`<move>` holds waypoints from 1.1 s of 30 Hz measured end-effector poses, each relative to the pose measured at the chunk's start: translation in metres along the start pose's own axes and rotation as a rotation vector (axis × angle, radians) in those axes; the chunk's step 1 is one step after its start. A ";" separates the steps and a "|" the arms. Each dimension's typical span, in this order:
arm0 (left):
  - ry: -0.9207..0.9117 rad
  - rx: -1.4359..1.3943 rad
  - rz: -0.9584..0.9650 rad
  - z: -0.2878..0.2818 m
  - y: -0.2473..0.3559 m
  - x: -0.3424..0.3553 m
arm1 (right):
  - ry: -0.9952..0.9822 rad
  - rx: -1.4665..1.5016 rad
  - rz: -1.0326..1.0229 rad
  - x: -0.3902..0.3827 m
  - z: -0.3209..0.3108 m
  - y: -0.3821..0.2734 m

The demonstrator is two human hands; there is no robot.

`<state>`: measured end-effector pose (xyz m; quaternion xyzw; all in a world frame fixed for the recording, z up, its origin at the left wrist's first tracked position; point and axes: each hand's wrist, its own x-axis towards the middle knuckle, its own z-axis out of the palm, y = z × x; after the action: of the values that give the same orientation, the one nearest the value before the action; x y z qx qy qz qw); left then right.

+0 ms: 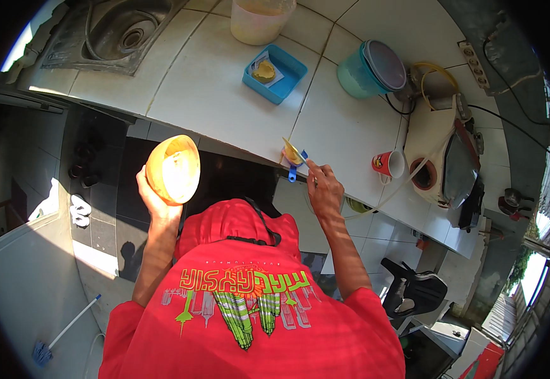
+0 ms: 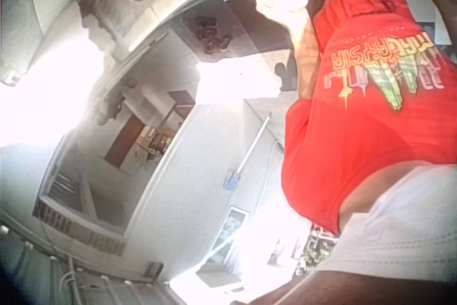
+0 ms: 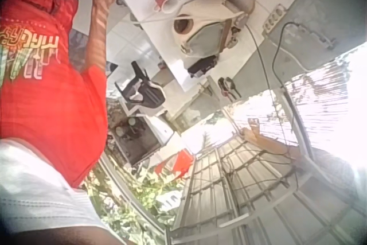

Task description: Mixing dental alginate powder with water in a rubber bowl to prepare for a dental impression.

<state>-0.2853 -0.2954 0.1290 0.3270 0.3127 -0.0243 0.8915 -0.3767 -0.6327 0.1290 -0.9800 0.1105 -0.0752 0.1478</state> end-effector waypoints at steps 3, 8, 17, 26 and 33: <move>-0.050 -0.027 -0.005 -0.008 0.001 0.002 | -0.028 -0.015 0.003 0.002 -0.004 -0.002; -0.173 -0.182 -0.157 -0.001 -0.001 0.009 | 0.065 0.392 0.133 0.001 -0.022 -0.020; -0.277 -0.259 -0.405 0.092 -0.042 -0.013 | 0.072 0.570 -0.232 -0.010 -0.033 -0.104; -0.323 -0.120 -0.150 0.121 -0.035 -0.019 | 0.092 0.574 -0.082 -0.018 -0.097 -0.067; -0.435 0.067 -0.100 0.127 -0.039 -0.043 | -0.283 0.713 0.038 0.019 -0.085 -0.070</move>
<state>-0.2609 -0.4089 0.2059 0.3273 0.1279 -0.1489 0.9243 -0.3599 -0.5947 0.2327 -0.8654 0.0741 0.0297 0.4946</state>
